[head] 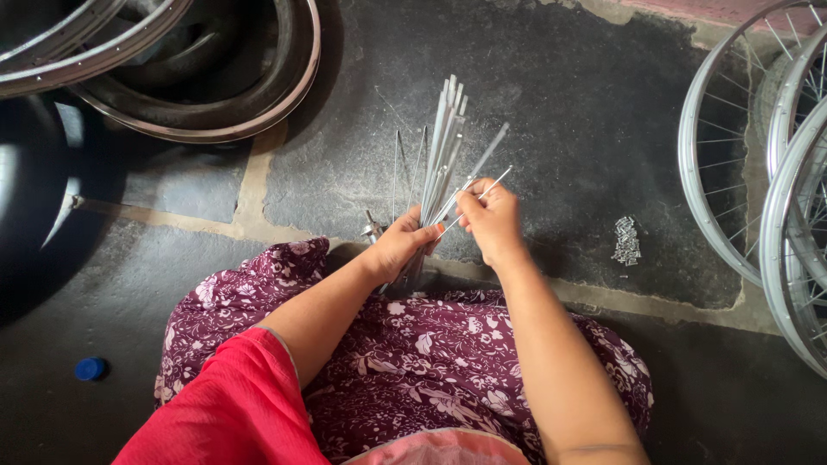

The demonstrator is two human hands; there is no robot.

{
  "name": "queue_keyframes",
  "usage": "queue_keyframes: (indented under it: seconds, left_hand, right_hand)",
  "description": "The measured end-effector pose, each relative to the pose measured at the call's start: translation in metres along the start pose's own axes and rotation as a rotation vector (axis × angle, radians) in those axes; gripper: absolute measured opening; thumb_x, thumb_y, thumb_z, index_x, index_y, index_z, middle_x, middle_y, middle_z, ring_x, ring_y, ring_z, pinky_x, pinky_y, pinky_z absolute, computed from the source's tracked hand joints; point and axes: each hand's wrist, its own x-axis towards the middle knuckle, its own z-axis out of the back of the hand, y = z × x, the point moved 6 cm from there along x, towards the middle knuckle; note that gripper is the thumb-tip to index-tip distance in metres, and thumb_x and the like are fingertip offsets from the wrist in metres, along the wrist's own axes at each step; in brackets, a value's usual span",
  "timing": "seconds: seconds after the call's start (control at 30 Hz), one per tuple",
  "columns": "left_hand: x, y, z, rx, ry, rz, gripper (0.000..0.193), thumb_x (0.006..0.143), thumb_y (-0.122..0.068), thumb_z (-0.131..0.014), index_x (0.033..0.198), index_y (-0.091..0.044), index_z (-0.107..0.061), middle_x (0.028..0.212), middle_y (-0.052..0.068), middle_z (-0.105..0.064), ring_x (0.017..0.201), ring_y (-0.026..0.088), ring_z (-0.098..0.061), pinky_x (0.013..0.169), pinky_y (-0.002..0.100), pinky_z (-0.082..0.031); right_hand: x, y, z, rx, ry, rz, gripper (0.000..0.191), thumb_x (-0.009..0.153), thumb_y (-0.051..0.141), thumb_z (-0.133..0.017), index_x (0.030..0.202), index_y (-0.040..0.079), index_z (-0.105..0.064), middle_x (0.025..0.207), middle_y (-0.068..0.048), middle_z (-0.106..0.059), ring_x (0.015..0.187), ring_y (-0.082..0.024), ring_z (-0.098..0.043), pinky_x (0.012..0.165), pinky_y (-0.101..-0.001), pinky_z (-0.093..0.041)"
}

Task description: The person holds a bicycle wheel rim, runs a hand around it, then sets it aside. They pick up a hub, gather loose metal spokes from the floor into a bundle, and sort and align the spokes by hand while seated on the floor.

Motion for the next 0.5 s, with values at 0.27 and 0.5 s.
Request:
queue_keyframes:
  seconds: [0.27, 0.5]
  left_hand:
    - [-0.0003, -0.0043, 0.0024, -0.121, -0.018, 0.044, 0.011, 0.098, -0.016, -0.069, 0.104, -0.011, -0.062, 0.085, -0.002, -0.064, 0.074, 0.009, -0.055, 0.068, 0.025, -0.046]
    - [0.001, -0.0101, 0.0085, -0.219, -0.116, 0.001, 0.019, 0.091, -0.009, -0.074, 0.107, -0.013, -0.065, 0.084, -0.003, -0.066, 0.073, 0.009, -0.057, 0.064, 0.024, -0.045]
  right_hand:
    - [0.0037, 0.0006, 0.0036, 0.082, 0.027, 0.007, 0.01, 0.094, 0.011, -0.071, 0.092, 0.003, -0.065, 0.075, -0.003, -0.066, 0.059, -0.006, -0.058, 0.051, -0.0214, -0.046]
    - [0.0025, -0.0016, -0.001, 0.121, 0.068, 0.011, 0.013, 0.089, 0.008, -0.076, 0.093, 0.005, -0.065, 0.075, -0.002, -0.067, 0.061, -0.006, -0.06, 0.054, -0.0209, -0.049]
